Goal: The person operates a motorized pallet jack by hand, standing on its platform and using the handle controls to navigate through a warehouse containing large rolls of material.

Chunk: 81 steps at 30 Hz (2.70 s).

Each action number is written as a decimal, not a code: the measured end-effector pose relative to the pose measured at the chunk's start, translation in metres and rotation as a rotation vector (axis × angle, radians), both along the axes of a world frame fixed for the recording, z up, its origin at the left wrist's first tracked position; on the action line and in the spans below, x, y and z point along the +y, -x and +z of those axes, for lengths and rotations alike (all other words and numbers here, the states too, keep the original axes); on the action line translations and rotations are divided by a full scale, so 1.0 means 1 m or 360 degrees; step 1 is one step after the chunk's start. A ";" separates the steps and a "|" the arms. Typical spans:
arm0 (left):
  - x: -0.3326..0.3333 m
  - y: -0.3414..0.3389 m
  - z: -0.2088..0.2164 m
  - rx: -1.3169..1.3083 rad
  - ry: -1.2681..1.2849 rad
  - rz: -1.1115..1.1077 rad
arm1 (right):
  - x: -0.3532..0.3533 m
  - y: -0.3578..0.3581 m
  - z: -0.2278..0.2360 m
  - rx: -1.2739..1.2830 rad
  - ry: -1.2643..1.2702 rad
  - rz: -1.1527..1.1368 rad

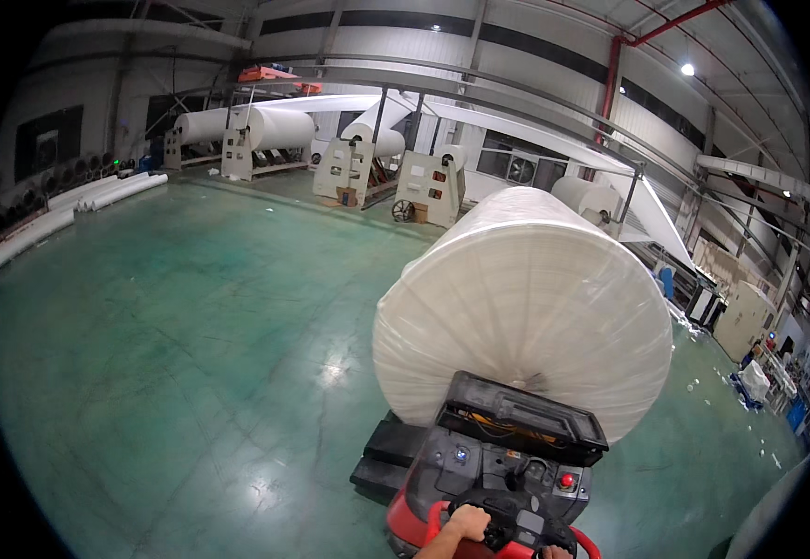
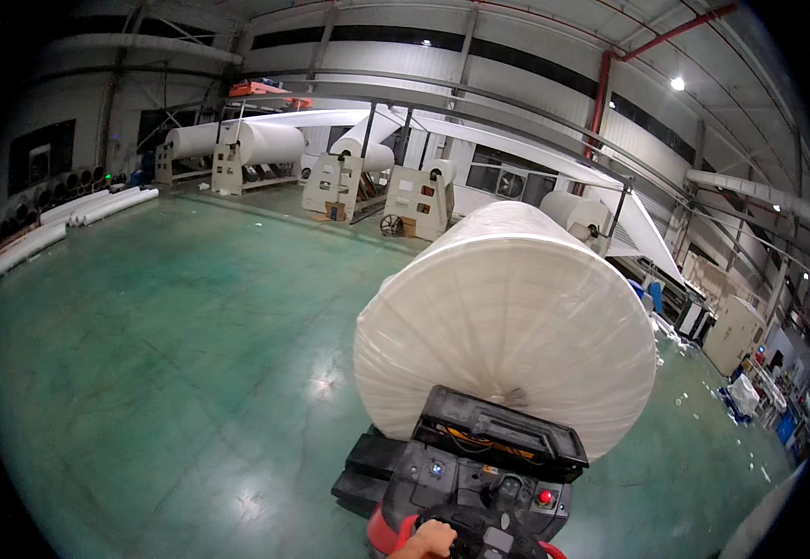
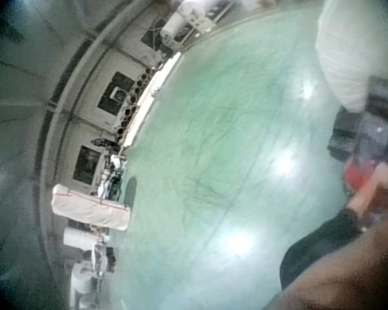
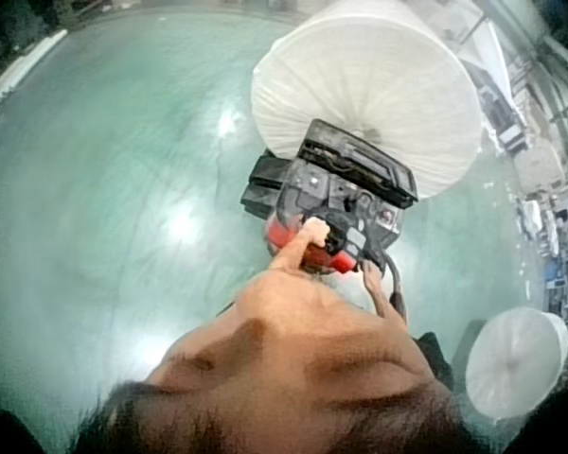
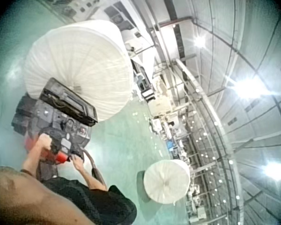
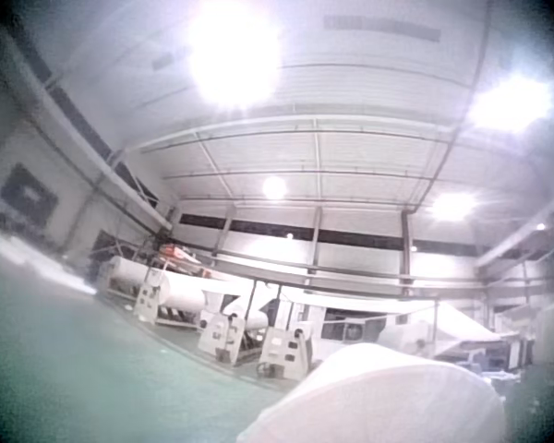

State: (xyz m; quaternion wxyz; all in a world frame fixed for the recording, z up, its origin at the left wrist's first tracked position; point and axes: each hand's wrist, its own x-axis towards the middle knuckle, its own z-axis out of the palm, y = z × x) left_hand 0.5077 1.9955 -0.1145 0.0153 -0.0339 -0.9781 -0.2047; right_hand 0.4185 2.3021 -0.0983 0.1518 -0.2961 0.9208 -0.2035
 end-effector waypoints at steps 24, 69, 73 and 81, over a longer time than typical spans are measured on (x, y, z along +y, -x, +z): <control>-0.025 0.105 0.023 -0.0009 -0.0147 0.0091 | -0.033 0.134 0.024 0.0032 -0.0045 0.0160; -0.111 0.148 0.060 -0.0132 -0.0252 0.0337 | -0.140 0.214 0.058 -0.0277 -0.0230 0.0167; -0.132 0.159 0.071 -0.0212 -0.0195 0.0332 | -0.157 0.227 0.053 -0.0192 -0.0266 0.0183; -0.190 0.186 0.075 -0.0322 -0.0168 0.0272 | -0.226 0.221 0.102 -0.0229 -0.0117 0.0357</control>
